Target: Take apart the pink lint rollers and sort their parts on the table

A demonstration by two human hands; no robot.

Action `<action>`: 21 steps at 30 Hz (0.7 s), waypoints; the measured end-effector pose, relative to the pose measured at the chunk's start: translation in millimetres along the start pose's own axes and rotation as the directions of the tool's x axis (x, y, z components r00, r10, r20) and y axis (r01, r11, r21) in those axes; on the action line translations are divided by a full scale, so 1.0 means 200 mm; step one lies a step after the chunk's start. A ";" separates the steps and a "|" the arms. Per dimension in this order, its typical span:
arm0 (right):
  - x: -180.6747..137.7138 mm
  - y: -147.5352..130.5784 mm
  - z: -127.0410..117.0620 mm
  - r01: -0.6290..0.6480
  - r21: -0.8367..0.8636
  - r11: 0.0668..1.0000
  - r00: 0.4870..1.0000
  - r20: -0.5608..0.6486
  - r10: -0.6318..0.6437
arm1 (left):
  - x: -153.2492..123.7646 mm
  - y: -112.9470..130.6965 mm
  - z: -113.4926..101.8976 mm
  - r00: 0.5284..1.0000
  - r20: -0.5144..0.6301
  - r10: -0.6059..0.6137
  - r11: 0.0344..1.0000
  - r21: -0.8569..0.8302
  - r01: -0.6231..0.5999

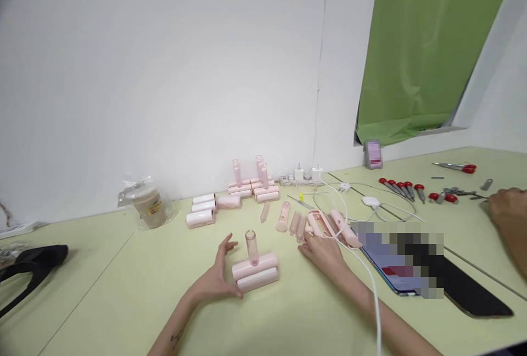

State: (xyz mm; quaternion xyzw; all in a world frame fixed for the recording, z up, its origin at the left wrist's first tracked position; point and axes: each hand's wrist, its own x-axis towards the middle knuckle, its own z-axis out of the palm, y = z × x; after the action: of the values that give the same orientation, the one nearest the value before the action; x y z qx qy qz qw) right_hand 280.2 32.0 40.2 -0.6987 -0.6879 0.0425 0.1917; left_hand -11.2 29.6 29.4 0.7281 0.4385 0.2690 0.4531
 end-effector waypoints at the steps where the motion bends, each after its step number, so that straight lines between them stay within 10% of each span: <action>1: -0.01 0.01 0.02 0.002 0.030 1.000 1.000 -0.007 -0.002 | 0.01 0.03 0.01 0.997 -0.064 0.045 0.999 -0.028 -0.047; 8: 0.00 -0.06 -0.04 0.122 0.427 0.896 0.992 -0.038 -0.117 | 0.14 0.30 0.15 0.964 -0.138 0.228 0.905 -0.334 -0.262; 14: 0.04 -0.37 -0.16 0.095 0.931 0.351 0.954 0.016 -0.301 | 0.24 0.27 0.25 0.966 -0.154 0.209 0.825 -0.502 -0.259; 21: 0.07 -0.50 -0.07 0.266 0.912 0.311 0.886 -0.104 -0.452 | 0.26 0.25 0.27 0.958 -0.192 0.214 0.813 -0.508 -0.284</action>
State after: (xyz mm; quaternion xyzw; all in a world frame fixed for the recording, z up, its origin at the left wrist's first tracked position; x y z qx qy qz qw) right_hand 190.6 41.7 88.6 -0.3016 -0.7029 0.4248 0.4843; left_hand 74.4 42.1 49.8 0.6071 0.2753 0.4818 0.5687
